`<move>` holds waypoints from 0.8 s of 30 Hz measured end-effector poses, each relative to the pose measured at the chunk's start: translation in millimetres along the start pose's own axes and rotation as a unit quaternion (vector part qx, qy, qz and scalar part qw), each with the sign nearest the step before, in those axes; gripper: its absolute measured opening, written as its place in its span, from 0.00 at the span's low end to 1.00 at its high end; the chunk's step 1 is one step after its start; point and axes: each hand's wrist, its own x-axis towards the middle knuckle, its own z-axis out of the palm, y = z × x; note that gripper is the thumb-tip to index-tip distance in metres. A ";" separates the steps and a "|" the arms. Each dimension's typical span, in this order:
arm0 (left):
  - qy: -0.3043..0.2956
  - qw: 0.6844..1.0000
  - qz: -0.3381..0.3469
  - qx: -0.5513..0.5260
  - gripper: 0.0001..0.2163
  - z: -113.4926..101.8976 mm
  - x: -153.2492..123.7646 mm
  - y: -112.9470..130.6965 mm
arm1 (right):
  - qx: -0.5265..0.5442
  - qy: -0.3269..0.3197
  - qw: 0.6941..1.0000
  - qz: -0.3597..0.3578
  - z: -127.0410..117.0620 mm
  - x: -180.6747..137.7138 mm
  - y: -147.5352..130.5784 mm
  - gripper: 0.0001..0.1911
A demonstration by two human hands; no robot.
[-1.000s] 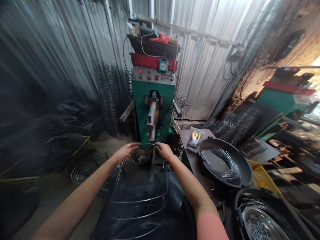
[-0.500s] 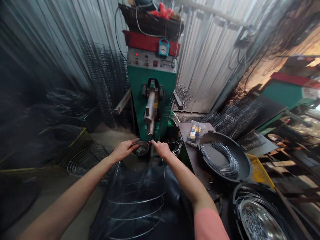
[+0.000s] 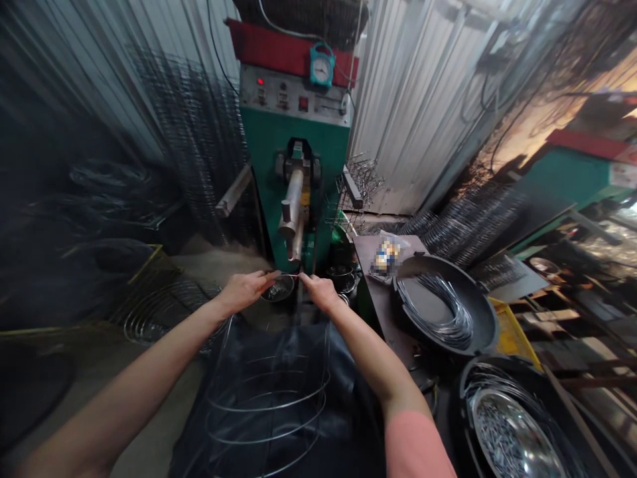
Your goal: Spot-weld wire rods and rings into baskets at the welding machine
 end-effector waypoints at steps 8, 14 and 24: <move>-0.002 0.999 0.007 -0.053 0.18 6.4 9.4 -5.0 | 0.015 -0.010 1.000 -0.023 -3.4 8.5 0.6 0.22; -0.005 0.998 -0.008 -0.059 0.17 -0.4 33.5 -16.7 | 0.053 0.031 0.998 -0.022 -13.7 31.3 13.1 0.19; 0.004 0.996 -0.019 -0.086 0.17 6.4 49.6 -23.6 | 0.017 0.012 1.000 -0.012 -17.0 44.2 18.0 0.20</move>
